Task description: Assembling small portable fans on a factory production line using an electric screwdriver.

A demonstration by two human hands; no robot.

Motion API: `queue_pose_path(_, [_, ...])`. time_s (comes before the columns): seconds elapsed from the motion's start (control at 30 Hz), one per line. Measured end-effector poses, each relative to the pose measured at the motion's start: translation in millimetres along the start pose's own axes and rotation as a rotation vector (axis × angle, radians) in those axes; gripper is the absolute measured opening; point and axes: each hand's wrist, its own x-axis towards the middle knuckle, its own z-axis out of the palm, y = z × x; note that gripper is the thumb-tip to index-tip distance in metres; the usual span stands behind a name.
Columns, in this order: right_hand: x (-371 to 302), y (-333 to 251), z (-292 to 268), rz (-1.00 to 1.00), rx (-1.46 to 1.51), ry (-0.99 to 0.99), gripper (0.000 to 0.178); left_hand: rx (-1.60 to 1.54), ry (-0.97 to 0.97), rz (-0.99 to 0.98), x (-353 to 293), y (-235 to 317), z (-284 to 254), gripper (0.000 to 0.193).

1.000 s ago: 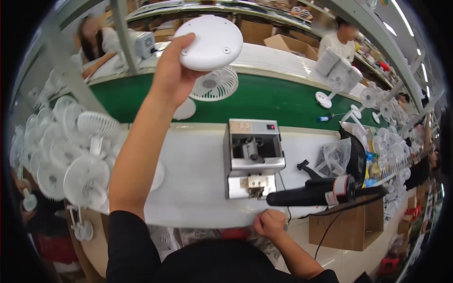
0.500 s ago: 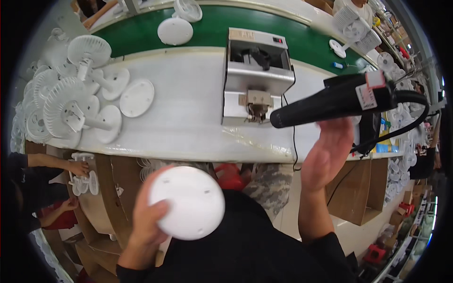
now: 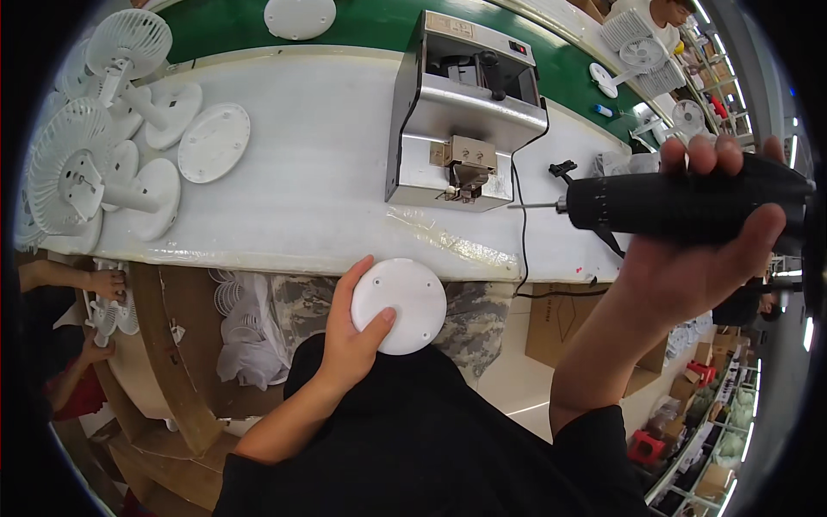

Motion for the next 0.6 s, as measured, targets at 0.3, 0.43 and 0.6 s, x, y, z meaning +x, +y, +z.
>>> queue_pose_path(0.3, [-2,26,8,0.024,0.007,0.024,0.048,0.008,-0.051,-0.053,4,8,-5,0.063])
queue_pose_path(0.43, [-1,22,8,0.028,0.014,-0.163,0.045,0.000,-0.061,-0.054,0,12,-4,0.062])
queue_pose_path(0.6, [-2,30,16,0.035,-0.030,-0.097,0.043,0.009,-0.064,-0.086,0,18,-5,0.063])
